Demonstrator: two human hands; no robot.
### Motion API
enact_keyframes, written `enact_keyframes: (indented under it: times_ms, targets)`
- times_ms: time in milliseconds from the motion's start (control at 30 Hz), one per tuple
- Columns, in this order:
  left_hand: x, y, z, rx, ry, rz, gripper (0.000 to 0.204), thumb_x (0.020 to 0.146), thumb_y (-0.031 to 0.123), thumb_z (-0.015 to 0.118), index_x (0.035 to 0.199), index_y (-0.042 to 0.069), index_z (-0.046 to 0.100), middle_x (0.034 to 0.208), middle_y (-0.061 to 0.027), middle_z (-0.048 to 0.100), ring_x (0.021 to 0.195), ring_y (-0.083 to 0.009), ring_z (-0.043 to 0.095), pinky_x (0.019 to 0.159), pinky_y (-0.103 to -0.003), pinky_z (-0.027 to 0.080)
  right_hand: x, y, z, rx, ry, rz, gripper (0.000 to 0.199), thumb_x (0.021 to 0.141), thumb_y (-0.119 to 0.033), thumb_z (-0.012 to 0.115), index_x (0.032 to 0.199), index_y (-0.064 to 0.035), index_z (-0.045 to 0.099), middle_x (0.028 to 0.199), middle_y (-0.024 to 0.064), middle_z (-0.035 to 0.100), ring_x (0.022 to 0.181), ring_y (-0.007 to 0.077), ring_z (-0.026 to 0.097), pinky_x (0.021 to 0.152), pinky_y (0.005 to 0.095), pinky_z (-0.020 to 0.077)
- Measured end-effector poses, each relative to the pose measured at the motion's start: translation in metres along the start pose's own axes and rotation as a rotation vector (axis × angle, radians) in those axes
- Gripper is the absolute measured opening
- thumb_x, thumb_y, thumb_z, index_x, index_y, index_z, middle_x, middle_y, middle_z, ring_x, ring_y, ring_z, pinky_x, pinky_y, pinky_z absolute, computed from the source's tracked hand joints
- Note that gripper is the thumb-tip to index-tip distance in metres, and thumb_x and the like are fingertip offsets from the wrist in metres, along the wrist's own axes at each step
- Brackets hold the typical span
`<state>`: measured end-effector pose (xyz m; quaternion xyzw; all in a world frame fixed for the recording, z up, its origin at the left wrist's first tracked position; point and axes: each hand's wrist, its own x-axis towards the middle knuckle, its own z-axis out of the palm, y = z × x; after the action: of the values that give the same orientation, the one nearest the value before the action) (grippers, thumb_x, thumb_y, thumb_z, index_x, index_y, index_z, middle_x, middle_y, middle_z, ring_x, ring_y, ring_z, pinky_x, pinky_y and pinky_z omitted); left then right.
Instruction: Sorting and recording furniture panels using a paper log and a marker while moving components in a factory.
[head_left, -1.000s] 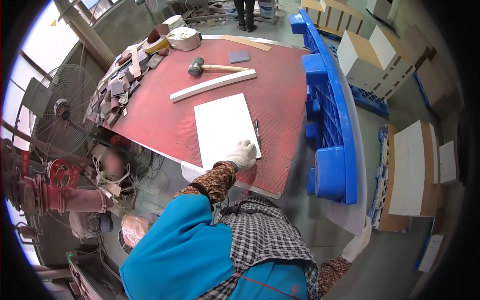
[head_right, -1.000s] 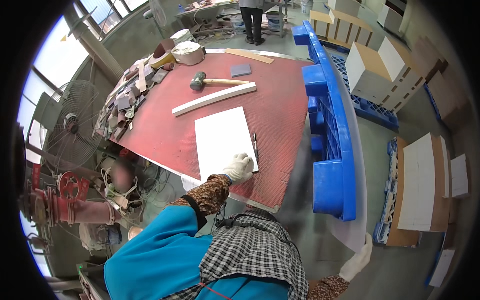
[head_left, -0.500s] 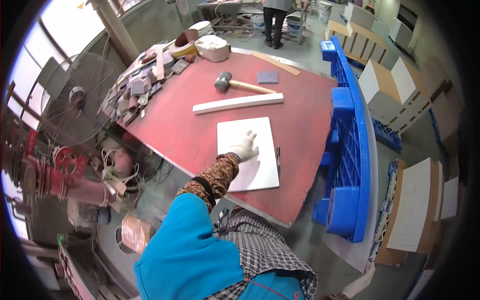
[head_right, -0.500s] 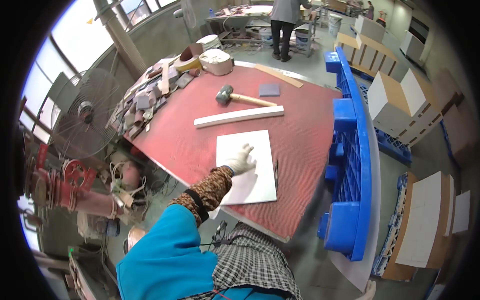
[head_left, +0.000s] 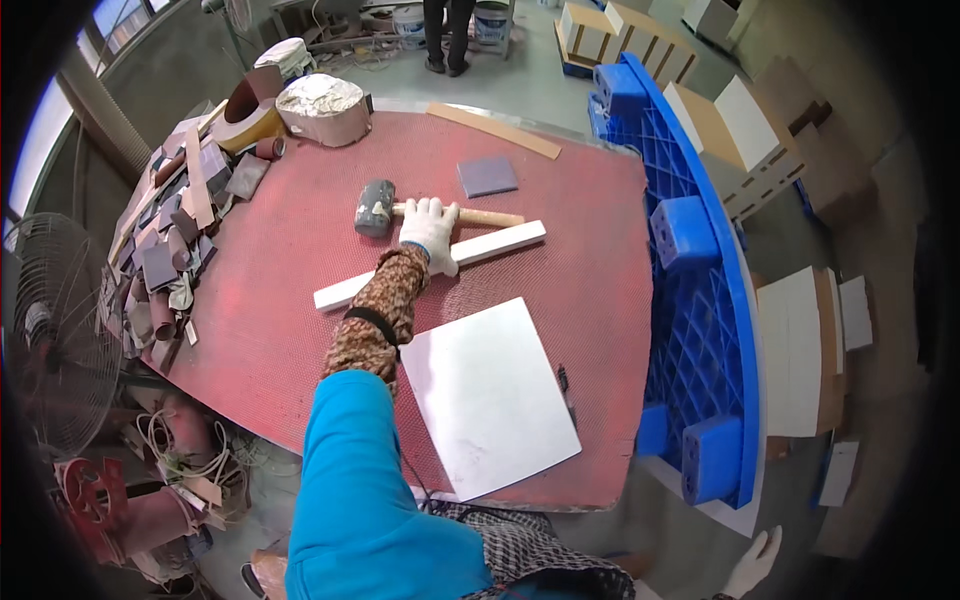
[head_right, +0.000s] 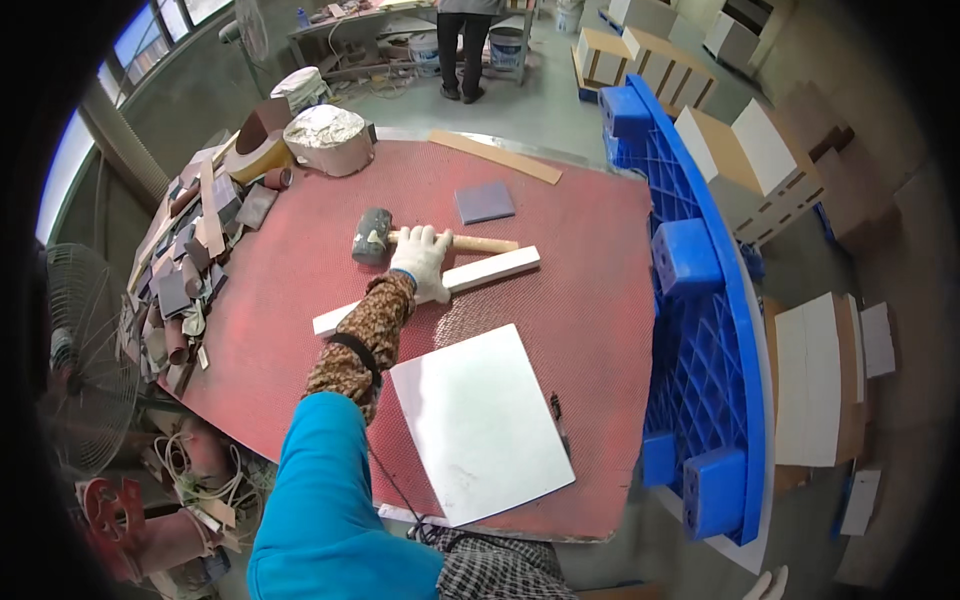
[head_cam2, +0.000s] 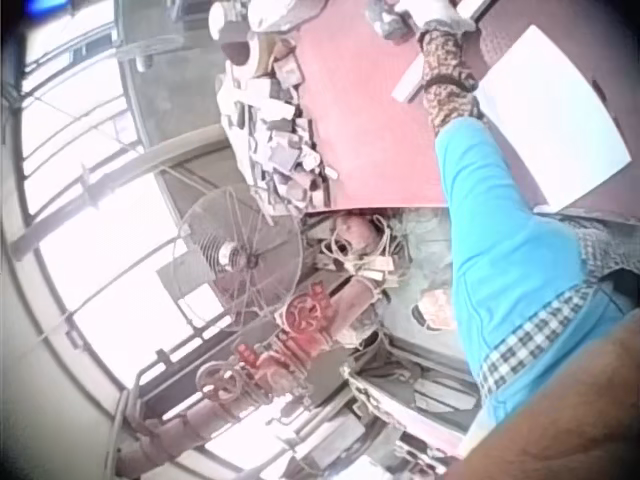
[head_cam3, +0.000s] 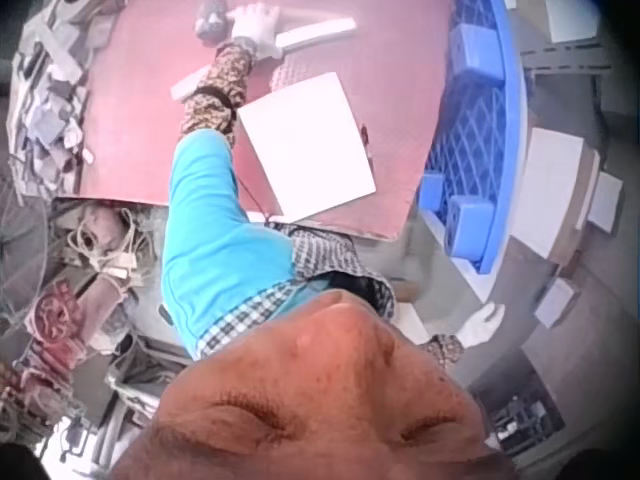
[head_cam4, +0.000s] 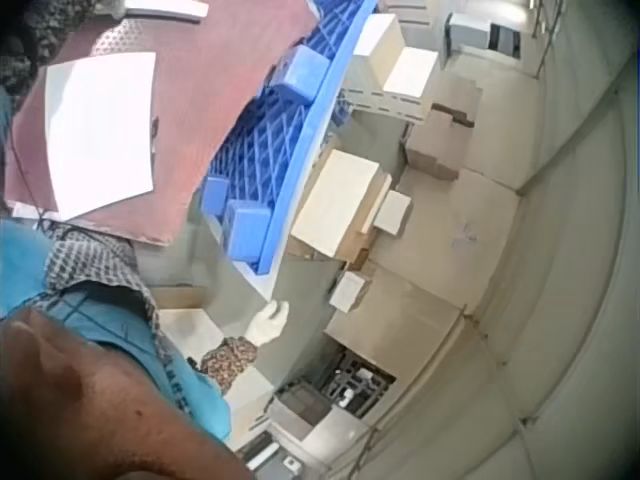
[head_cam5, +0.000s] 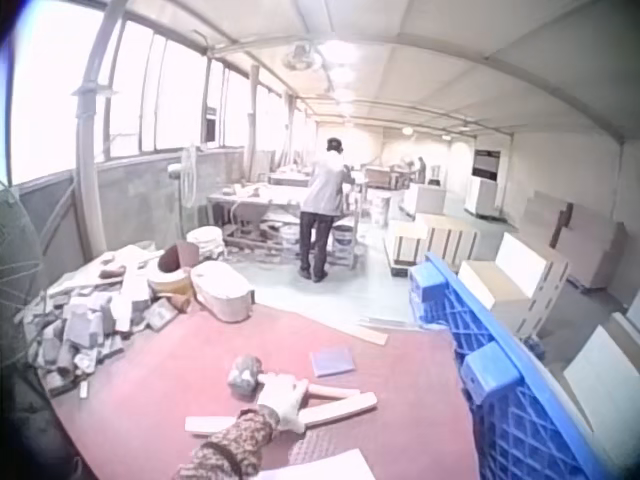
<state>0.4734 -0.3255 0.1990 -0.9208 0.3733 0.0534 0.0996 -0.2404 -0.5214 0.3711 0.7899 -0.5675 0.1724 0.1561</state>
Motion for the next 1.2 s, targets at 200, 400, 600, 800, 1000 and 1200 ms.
enact_keyframes:
  times_ms: [200,400,600,800,1000,1200]
  targets:
    - [0.023,-0.022,0.017,-0.029,-0.098,-0.06,0.084,0.06,0.053,0.081,0.127,0.009,0.057,0.117,-0.0124,0.062,0.115,-0.0271,0.057,0.1,-0.04,0.041,-0.04,-0.023,0.022,0.143,-0.121,0.003,0.039,0.097,-0.028,0.062,0.122,0.0024,0.065,0.123,0.0209,0.066,0.116,0.0333,0.062,0.101,0.0386,0.0476]
    - [-0.056,-0.023,0.016,-0.125,-0.147,-0.155,0.08,0.065,0.055,0.075,0.126,0.006,0.056,0.116,-0.0151,0.064,0.11,-0.0285,0.063,0.096,-0.042,0.047,-0.096,-0.029,0.017,0.324,-0.201,0.032,0.037,0.097,-0.026,0.063,0.12,0.0033,0.065,0.121,0.0219,0.066,0.112,0.035,0.062,0.1,0.0395,0.0476]
    - [-0.143,-0.014,0.036,-0.251,-0.081,-0.339,0.095,0.063,0.046,0.078,0.139,0.003,0.04,0.122,-0.0183,0.06,0.115,-0.0326,0.059,0.097,-0.044,0.047,-0.166,0.001,0.059,0.447,-0.12,-0.045,0.03,0.091,-0.02,0.072,0.11,0.0023,0.07,0.108,0.0204,0.071,0.1,0.0321,0.068,0.091,0.0387,0.0546]
    - [-0.214,-0.052,0.046,-0.239,-0.164,-0.324,0.113,0.059,0.039,0.087,0.147,-0.001,0.028,0.123,-0.023,0.058,0.118,-0.0348,0.056,0.101,-0.041,0.046,-0.191,-0.023,0.073,0.529,-0.31,-0.057,0.035,0.092,-0.021,0.071,0.117,0.0027,0.067,0.116,0.0233,0.068,0.11,0.0341,0.064,0.097,0.0394,0.0515]
    - [-0.216,-0.066,0.049,-0.344,-0.157,-0.306,0.092,0.055,0.028,0.085,0.131,0.002,0.041,0.118,-0.0223,0.06,0.113,-0.0351,0.06,0.099,-0.041,0.048,-0.226,-0.095,0.097,0.818,-0.369,-0.098,0.036,0.094,-0.02,0.067,0.121,0.0036,0.065,0.121,0.0241,0.065,0.116,0.0324,0.061,0.1,0.0399,0.0487]
    - [-0.21,-0.069,0.046,-0.398,-0.167,-0.228,0.09,0.058,0.033,0.086,0.129,0.001,0.042,0.117,-0.0214,0.061,0.113,-0.0333,0.061,0.097,-0.041,0.051,-0.238,-0.249,0.079,1.01,-0.431,-0.12,0.037,0.094,-0.013,0.06,0.126,0.0042,0.06,0.122,0.02,0.065,0.114,0.0307,0.061,0.099,0.0389,0.047]
